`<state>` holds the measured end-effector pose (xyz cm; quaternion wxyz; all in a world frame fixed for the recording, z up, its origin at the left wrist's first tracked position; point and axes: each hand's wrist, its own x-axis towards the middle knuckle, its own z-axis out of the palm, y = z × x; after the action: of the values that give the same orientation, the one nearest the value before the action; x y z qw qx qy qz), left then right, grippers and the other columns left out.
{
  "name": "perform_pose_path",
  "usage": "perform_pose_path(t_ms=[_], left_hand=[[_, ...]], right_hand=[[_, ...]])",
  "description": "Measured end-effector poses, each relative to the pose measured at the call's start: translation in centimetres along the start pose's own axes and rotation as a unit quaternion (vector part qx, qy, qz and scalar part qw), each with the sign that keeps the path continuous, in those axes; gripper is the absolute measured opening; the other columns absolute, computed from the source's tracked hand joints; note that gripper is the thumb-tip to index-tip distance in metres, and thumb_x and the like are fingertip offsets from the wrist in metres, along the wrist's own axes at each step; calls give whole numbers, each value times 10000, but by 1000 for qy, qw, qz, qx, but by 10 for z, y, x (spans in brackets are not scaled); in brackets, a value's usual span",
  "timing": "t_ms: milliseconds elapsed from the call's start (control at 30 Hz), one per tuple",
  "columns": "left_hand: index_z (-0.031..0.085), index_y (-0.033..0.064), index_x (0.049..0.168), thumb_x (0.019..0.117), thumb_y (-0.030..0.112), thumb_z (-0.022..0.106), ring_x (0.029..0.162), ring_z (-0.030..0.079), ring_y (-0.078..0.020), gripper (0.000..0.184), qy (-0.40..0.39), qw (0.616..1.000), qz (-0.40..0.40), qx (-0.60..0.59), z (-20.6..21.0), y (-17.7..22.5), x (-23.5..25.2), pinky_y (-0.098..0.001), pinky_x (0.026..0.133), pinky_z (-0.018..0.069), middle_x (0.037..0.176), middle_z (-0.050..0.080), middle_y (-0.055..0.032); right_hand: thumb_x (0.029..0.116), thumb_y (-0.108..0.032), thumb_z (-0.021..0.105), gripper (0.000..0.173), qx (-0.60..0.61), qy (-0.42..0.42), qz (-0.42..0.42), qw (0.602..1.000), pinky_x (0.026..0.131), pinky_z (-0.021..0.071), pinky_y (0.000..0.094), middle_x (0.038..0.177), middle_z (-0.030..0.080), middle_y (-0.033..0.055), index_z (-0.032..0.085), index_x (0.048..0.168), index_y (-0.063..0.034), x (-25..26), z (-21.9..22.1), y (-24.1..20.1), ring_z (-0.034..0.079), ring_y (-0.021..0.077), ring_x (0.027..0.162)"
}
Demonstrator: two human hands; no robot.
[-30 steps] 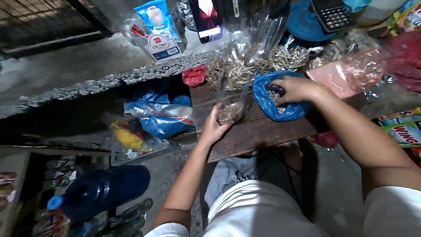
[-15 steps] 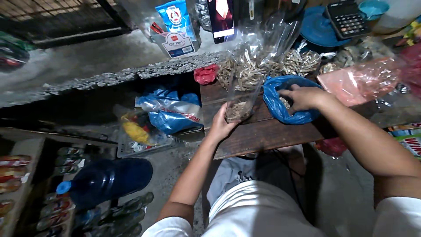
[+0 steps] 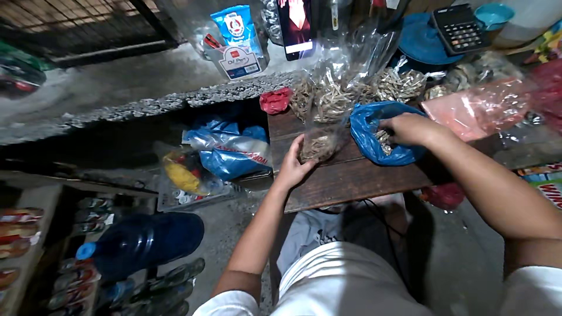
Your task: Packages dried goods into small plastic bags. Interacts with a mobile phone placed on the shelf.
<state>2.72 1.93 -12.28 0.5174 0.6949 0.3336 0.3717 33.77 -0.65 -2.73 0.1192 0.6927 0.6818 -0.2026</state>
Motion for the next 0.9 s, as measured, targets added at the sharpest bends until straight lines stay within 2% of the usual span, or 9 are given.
perform_pose_path(t_ms=[333,633,733,900], left_hand=[[371,-24,1507,872,-80,696,1165,623,-106,715,5,1000,-9,-23,-1,2,1,-278,993,521,1404,563,-160],[367,-9,1517,878,-68,700,1189,617,-117,722,3,1000,-15,-23,-2,0,0,-295,1010,515,1423,555,-157],[368,-19,1516,882,-61,706,1200,609,-131,719,5,1000,-24,-11,-1,4,-1,-301,1019,506,1428,548,-177],[362,-27,1520,884,-45,716,1235,597,-179,728,3,999,-37,8,-2,8,0,-334,1040,495,1438,540,-202]], right_hand=[[974,-52,672,288,61,141,-40,987,935,441,743,1121,688,313,682,1258,-6,-24,-18,8,640,546,1077],[977,-51,673,285,83,151,-40,984,943,443,724,1120,696,291,686,1258,-8,-37,-31,6,649,514,1068],[980,-68,675,285,64,121,-28,990,934,439,738,1115,693,302,683,1257,-3,-36,-27,3,644,531,1069],[970,-64,686,284,80,136,-17,987,925,435,757,1106,689,316,690,1247,-3,-32,-17,11,641,546,1063]])
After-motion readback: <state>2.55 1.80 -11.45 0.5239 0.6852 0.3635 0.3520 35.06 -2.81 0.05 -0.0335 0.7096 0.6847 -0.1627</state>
